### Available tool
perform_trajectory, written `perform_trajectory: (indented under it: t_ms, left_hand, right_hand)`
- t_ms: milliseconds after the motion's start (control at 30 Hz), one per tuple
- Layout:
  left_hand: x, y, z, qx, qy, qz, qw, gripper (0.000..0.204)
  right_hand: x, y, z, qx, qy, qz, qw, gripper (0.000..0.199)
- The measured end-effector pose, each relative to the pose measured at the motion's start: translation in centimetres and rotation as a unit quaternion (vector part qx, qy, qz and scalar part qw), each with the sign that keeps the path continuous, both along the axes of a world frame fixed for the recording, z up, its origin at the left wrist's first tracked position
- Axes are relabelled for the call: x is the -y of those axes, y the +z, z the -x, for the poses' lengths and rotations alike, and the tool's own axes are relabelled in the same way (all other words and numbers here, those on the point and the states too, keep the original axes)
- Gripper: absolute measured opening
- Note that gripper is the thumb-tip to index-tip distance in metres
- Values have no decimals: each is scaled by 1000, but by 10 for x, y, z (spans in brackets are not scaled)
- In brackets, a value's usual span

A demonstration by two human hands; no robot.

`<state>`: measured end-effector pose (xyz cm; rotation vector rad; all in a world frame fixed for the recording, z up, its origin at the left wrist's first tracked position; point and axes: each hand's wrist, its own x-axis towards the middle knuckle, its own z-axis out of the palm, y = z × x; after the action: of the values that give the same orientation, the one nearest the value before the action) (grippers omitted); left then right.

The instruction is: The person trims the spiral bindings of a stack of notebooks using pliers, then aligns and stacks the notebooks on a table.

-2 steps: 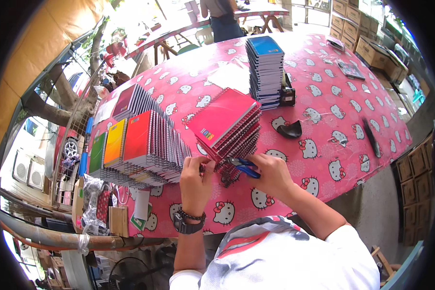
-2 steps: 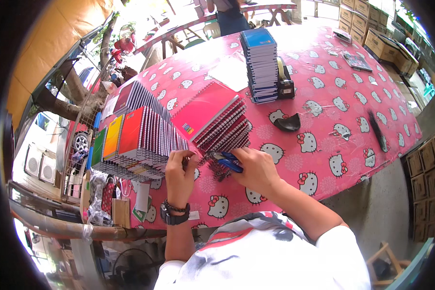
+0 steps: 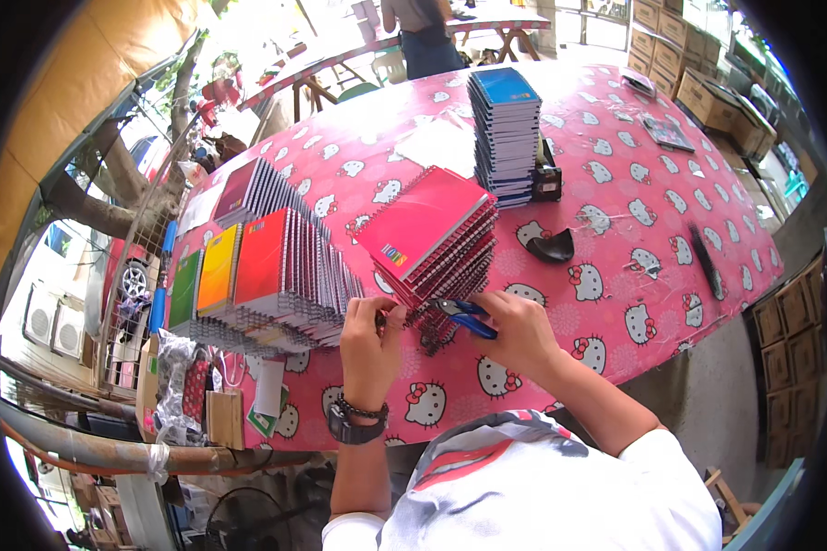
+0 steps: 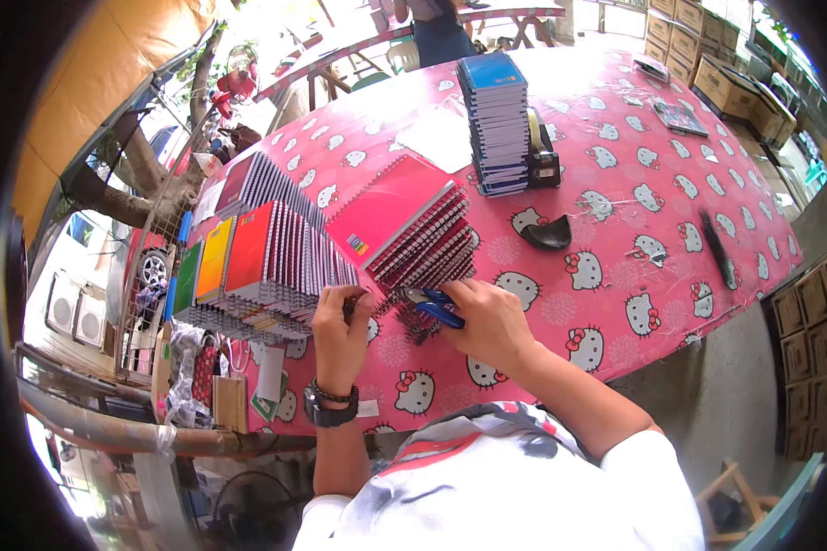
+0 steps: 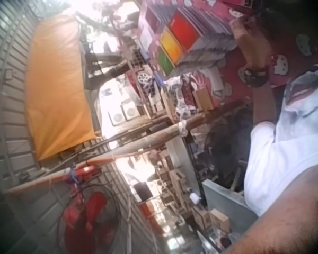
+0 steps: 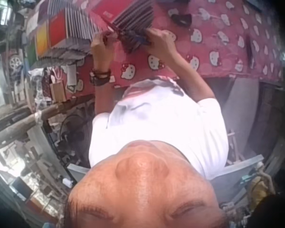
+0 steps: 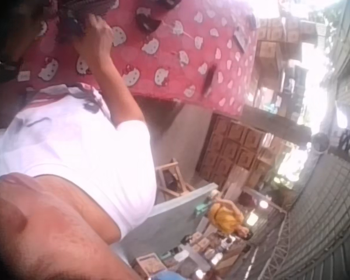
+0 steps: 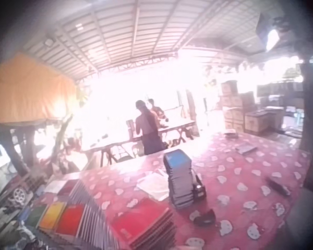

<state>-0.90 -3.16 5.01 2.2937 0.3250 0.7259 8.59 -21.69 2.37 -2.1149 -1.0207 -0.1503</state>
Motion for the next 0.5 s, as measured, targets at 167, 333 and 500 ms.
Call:
perform_trajectory:
  t_ms: [167,333,500]
  left_hand:
    - [-2,-19,3,-5,-23,63,998,22]
    - [8,-17,1,-7,-26,-18,999,22]
    - [8,-18,3,-8,-19,-32,999,20]
  right_hand:
    - [-4,-3,4,78,-23,28,996,46]
    - [-7,-3,7,52,-22,31,998,48]
    - [-4,3,11,73,-31,30,996,47]
